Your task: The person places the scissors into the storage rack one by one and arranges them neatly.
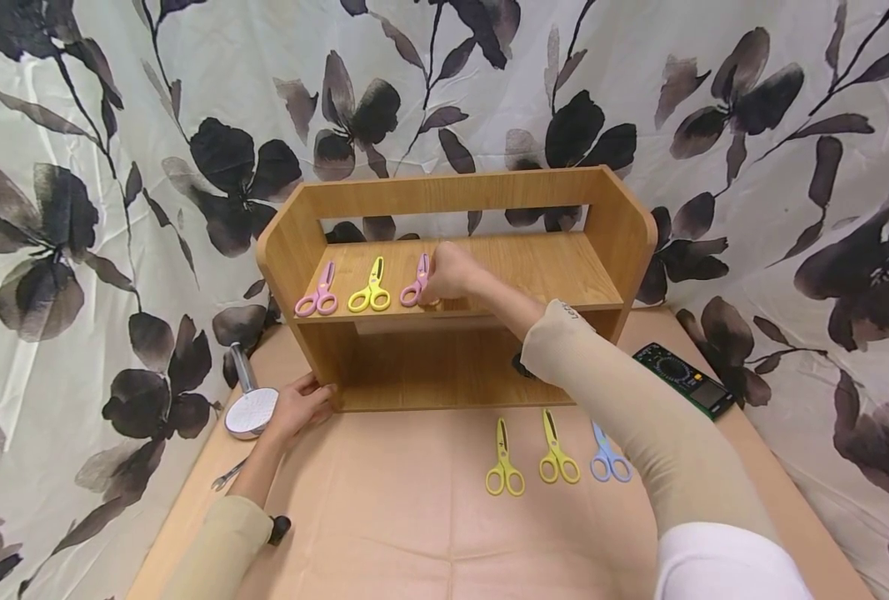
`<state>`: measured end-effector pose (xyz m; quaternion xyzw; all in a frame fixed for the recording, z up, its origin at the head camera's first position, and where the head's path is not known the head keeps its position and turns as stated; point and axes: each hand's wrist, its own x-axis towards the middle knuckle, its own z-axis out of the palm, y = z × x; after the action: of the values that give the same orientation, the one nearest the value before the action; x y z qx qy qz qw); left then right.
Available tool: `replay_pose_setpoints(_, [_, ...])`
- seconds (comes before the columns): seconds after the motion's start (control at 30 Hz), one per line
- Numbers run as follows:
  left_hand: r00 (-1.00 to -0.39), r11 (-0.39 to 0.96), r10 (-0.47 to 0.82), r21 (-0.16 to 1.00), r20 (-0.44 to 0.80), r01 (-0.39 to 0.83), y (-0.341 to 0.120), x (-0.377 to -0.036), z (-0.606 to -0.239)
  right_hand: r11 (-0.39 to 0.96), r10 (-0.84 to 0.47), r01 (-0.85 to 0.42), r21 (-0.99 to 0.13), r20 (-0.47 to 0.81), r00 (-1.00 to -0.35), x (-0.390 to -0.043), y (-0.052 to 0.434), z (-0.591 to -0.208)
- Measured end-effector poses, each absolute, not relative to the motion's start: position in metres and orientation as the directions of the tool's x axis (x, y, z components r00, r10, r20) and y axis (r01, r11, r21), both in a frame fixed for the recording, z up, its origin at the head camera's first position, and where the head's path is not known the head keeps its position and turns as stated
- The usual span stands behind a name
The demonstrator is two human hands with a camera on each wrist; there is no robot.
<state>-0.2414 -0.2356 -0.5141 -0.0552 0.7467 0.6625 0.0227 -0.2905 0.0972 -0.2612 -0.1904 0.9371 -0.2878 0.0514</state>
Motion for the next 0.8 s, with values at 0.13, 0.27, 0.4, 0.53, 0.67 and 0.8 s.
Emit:
replay_pose_setpoints(0.13, [-0.993, 0.136, -0.043, 0.984, -0.111, -0.116, -0.2368, -0.2421, -0.5154, 0.776, -0.375, -0.32, -0.544, 0.01, -0.927, -0.2904, 0.0968, -0.2621])
replay_pose_setpoints(0.27, [-0.992, 0.137, -0.046, 0.983, -0.114, -0.119, -0.238, -0.2443, -0.5169, 0.783, -0.382, -0.325, -0.531, 0.004, -0.924, -0.2896, 0.095, -0.2618])
replay_pose_setpoints(0.4, [-0.993, 0.135, -0.047, 0.984, -0.112, -0.118, -0.2387, -0.2451, -0.5178, 0.792, -0.379, -0.32, -0.52, -0.009, -0.925, -0.2882, 0.0926, -0.2614])
replay_pose_setpoints(0.53, [-0.993, 0.129, -0.041, 0.985, -0.114, -0.119, -0.2391, -0.2444, -0.5176, 0.804, -0.368, -0.308, -0.508, -0.02, -0.929, -0.2872, 0.0913, -0.2616])
replay_pose_setpoints(0.67, [-0.993, 0.127, -0.034, 0.985, -0.112, -0.115, -0.2388, -0.2436, -0.5165, 0.811, -0.363, -0.308, -0.498, -0.014, -0.932, -0.2871, 0.0916, -0.263])
replay_pose_setpoints(0.8, [-0.993, 0.126, -0.036, 0.986, -0.109, -0.113, -0.2383, -0.242, -0.5153, 0.811, -0.353, -0.3, -0.503, -0.011, -0.935, -0.2847, 0.0926, -0.263])
